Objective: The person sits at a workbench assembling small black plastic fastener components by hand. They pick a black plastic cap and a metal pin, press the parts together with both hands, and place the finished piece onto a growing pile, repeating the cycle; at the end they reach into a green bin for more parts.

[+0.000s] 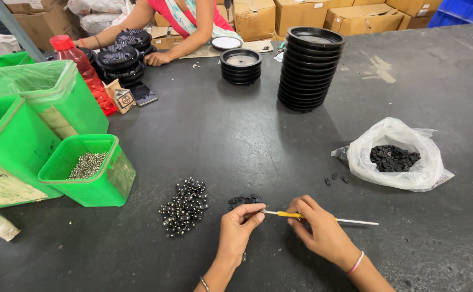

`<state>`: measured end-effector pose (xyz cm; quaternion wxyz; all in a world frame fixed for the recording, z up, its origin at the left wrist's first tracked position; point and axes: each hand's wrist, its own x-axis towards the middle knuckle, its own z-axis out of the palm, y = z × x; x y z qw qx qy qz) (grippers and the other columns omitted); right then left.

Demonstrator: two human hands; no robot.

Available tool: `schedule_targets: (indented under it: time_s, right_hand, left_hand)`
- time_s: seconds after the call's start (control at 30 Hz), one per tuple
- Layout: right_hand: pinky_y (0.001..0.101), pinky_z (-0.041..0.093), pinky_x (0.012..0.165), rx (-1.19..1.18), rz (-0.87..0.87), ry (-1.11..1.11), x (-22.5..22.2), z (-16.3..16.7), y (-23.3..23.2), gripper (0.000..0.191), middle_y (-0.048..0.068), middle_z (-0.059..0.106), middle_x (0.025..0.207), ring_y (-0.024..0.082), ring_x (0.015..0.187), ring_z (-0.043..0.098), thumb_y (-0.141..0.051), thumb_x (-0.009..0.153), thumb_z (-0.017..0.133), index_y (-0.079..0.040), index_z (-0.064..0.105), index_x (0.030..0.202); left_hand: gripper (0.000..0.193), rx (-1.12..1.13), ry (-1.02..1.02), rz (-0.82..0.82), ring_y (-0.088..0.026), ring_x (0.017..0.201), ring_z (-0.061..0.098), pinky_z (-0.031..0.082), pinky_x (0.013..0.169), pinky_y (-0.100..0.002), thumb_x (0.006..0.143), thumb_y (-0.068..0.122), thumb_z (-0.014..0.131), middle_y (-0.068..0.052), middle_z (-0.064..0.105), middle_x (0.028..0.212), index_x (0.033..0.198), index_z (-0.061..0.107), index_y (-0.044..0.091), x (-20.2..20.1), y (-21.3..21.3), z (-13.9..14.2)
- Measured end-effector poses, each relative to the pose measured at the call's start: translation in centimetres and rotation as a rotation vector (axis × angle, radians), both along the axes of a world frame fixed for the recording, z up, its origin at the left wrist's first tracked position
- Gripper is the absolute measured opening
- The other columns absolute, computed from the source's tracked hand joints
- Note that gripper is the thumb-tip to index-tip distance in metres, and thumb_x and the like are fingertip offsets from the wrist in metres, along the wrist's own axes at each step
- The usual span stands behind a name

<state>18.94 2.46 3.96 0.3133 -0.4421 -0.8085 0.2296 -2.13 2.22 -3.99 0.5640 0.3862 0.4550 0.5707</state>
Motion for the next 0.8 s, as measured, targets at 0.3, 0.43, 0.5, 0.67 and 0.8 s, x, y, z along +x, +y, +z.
schedule_targets:
  time_s: [0.3,0.43,0.5,0.67,0.8]
  right_hand:
    - [0.0381,0.056,0.075,0.066,-0.08,-0.109,0.8,-2.6,0.7,0.027,0.004,0.072,0.095,0.027,0.086,0.073,0.001,0.083,0.062,-0.011,0.071,0.105]
    - [0.0385,0.054,0.074,-0.12,-0.132,-0.173,0.8,-2.9,1.1,0.024,0.011,0.069,0.083,0.028,0.078,0.071,0.001,0.089,0.06,-0.01,0.07,0.107]
    - [0.0379,0.054,0.074,-0.098,-0.014,0.033,0.8,-2.8,1.0,0.022,0.01,0.07,0.093,0.027,0.084,0.071,-0.006,0.085,0.07,-0.005,0.061,0.105]
    - [0.0363,0.055,0.072,-0.039,-0.001,0.11,0.8,-2.7,1.0,0.012,0.011,0.067,0.089,0.026,0.079,0.069,-0.006,0.085,0.07,-0.003,0.064,0.095]
    - [0.0349,0.053,0.075,-0.057,-0.106,-0.034,0.6,-2.7,1.2,0.008,0.01,0.069,0.082,0.026,0.079,0.068,-0.005,0.092,0.067,-0.006,0.07,0.098]
  left_hand:
    - [0.022,0.002,0.111,0.005,-0.007,0.077,0.064,0.053,0.072,-0.022,0.081,-0.007,0.077,-0.002,0.075,0.085,0.102,0.08,-0.001,0.4,-0.3,-0.4]
    - [0.022,0.012,0.103,0.014,-0.008,0.076,0.065,0.054,0.071,-0.022,0.082,-0.007,0.075,-0.002,0.075,0.085,0.102,0.08,0.0,0.6,-0.3,-0.3]
    - [0.021,0.012,0.08,0.024,-0.008,0.075,0.065,0.054,0.072,-0.023,0.083,-0.006,0.075,-0.002,0.076,0.086,0.102,0.079,0.0,0.7,-0.2,-0.3]
    - [0.02,0.019,0.101,0.027,-0.008,0.075,0.065,0.055,0.071,-0.023,0.084,-0.005,0.075,-0.003,0.075,0.086,0.103,0.079,-0.001,0.7,-0.2,-0.3]
    - [0.021,-0.005,0.09,0.025,-0.008,0.075,0.066,0.055,0.072,-0.023,0.083,-0.005,0.075,-0.003,0.076,0.087,0.104,0.079,-0.001,0.7,-0.2,-0.1]
